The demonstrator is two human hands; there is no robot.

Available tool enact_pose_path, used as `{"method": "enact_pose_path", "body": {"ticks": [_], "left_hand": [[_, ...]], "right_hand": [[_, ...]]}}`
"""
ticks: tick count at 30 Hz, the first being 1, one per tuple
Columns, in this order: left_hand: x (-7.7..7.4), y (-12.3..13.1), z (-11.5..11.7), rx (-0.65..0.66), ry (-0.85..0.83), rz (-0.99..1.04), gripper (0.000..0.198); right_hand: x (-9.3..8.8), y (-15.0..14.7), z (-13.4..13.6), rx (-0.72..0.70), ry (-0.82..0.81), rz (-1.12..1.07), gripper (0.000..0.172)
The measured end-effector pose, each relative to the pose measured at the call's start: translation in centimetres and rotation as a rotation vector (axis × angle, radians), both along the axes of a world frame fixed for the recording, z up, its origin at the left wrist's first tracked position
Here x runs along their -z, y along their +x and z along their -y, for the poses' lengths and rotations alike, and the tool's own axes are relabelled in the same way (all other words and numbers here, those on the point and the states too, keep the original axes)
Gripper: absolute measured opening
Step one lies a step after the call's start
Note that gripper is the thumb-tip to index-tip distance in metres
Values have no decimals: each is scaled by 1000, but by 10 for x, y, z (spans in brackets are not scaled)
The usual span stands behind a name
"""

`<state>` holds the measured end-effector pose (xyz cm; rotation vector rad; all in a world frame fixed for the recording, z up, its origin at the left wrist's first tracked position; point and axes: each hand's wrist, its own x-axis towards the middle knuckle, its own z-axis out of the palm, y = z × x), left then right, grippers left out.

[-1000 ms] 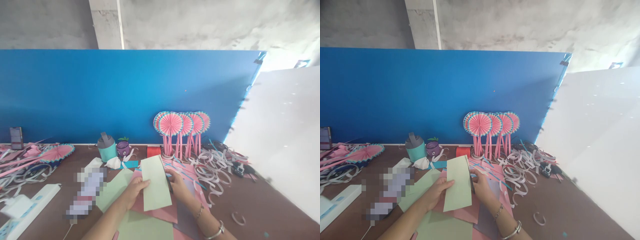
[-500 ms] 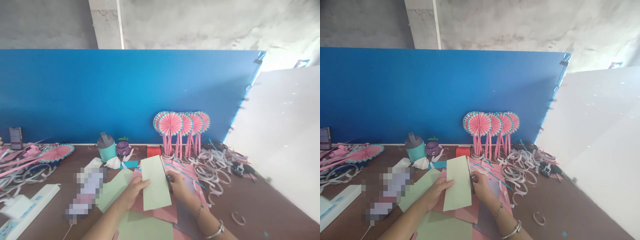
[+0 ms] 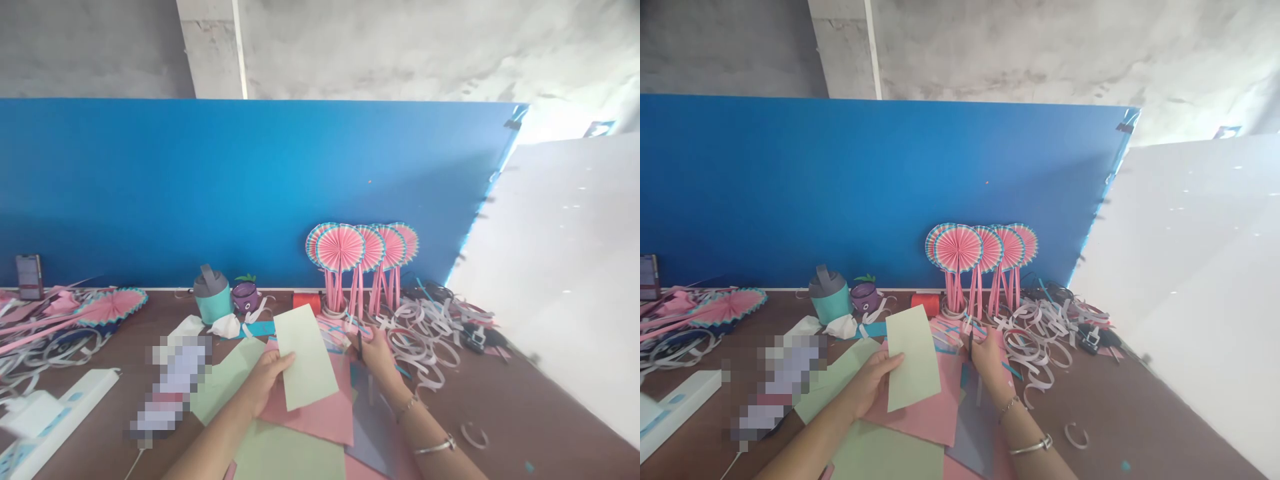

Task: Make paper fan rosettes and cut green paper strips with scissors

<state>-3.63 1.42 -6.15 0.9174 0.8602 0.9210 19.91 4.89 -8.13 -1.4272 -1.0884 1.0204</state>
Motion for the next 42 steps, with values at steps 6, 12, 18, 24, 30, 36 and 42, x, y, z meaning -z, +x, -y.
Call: {"method": "enact_pose_path", "body": {"ticks": [6,12,18,24,30,36,42], "left_hand": [[3,0,-4,-128,29,-3,40],[5,-1,-6,-158,65,-49,45],[-1,-2,-6,-174,91,-43,44],[0,-9,-12,-325,100,-23,45],[0,-17,-18,-371,130,-7,46],[5,-21,-20,-384,130,-18,44],[3,-20,-19,-384,132,-8,46]], "right_hand": [[-16,-4,8,38,62,-68,60],[-23,-31,28,-404,14,-95,37],[-12,-37,26,-380,93,-87,32],[-21,-31,31,-461,-38,-1,30],[-30,-31,38,-623,-127,109,35],[-36,-33,40,-641,-86,199,32],[-24,-30,36,-644,-62,246,29]]}}
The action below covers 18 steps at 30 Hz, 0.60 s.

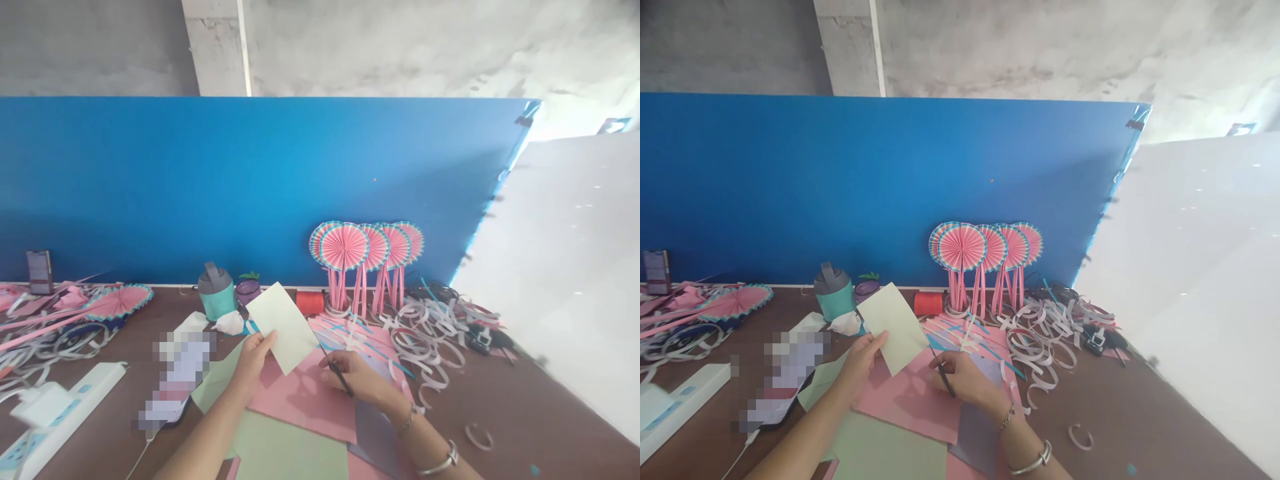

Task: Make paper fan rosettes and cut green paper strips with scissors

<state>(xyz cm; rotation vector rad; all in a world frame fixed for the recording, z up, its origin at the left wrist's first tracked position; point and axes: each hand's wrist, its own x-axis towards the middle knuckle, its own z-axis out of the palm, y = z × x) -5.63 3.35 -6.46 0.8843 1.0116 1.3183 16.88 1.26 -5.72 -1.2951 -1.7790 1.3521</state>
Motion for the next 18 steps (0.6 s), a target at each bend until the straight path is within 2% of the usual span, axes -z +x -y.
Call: {"method": "enact_pose_path", "body": {"ticks": [11,15,18], "left_hand": [[-1,0,1,27,5,-2,43],[0,0,1,42,14,-1,43],[0,0,1,32,8,11,44]], "right_hand": [[10,1,-3,-16,-50,-53,26],[8,0,-2,-9,-71,-52,24],[5,-1,-1,52,-55,-66,26]]}}
